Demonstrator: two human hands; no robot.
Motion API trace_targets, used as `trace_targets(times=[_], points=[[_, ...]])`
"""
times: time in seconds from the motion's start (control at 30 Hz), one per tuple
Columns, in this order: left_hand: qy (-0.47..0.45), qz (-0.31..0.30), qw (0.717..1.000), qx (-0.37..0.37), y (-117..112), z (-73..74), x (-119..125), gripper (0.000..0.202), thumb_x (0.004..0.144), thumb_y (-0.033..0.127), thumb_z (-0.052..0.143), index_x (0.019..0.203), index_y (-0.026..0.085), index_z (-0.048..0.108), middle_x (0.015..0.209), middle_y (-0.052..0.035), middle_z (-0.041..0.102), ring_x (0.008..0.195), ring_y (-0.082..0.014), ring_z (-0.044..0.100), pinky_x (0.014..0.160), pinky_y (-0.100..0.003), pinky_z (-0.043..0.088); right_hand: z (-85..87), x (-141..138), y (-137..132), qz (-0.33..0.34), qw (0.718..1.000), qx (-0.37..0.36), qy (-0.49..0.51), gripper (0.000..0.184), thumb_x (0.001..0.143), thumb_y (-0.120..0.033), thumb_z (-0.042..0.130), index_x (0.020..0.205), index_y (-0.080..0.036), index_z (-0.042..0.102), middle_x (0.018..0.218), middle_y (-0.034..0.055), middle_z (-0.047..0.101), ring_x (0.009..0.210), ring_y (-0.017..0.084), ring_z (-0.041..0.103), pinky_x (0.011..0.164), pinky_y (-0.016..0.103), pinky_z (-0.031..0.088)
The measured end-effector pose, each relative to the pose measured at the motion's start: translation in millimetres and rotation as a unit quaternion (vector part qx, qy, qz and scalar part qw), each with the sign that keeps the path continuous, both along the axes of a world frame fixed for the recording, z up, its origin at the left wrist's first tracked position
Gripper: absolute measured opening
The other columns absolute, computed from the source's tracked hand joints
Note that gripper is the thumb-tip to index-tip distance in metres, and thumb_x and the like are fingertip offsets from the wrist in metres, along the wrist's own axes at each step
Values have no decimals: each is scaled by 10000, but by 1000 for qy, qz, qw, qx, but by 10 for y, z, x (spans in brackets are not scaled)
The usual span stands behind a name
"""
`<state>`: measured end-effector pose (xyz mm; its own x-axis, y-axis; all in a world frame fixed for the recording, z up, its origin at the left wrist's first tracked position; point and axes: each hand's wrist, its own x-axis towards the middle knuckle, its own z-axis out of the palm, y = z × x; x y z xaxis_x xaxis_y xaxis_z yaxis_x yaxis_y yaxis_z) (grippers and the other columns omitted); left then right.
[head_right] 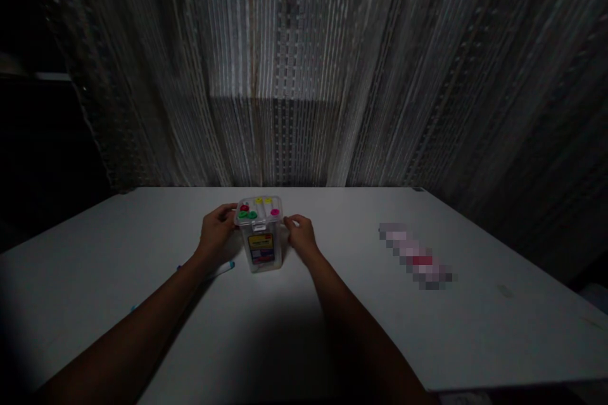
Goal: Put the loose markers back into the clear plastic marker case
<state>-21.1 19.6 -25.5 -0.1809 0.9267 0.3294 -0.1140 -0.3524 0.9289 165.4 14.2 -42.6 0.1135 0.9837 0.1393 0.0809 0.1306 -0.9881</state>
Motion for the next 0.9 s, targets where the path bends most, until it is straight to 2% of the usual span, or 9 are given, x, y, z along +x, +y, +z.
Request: trace_targets(times=[0.37, 0.6, 0.73, 0.9], points=[[-16, -35, 999, -24, -33, 53, 29, 357, 518, 390, 746, 731, 127, 632, 555, -5, 623, 473, -118, 551, 493, -240, 447, -16, 41, -6, 18, 1000, -17, -4, 209, 704, -347, 507, 752, -150, 557, 408, -55, 452, 330, 88, 404, 337, 193, 267], [80, -109, 990, -47, -42, -23, 40, 226, 579, 348, 669, 616, 139, 593, 482, 21, 561, 445, -113, 519, 502, -238, 435, -43, -13, -3, 60, 998, -10, 8, 192, 673, -324, 537, 728, -146, 582, 396, -50, 453, 337, 90, 398, 346, 201, 274], [96, -128, 986, -51, -30, -56, 37, 201, 584, 311, 661, 657, 132, 609, 507, 13, 572, 468, -126, 529, 517, -249, 437, -21, -25, -18, 60, 998, -11, -2, 167, 660, -288, 534, 724, -144, 591, 398, -50, 458, 335, 88, 392, 344, 201, 270], [104, -116, 988, -22, -19, -58, 24, 180, 590, 264, 654, 703, 128, 623, 572, 4, 592, 499, -127, 539, 545, -253, 447, -10, -26, -27, 52, 999, -7, -10, 175, 664, -284, 525, 731, -139, 597, 385, -48, 456, 324, 90, 390, 342, 202, 275]])
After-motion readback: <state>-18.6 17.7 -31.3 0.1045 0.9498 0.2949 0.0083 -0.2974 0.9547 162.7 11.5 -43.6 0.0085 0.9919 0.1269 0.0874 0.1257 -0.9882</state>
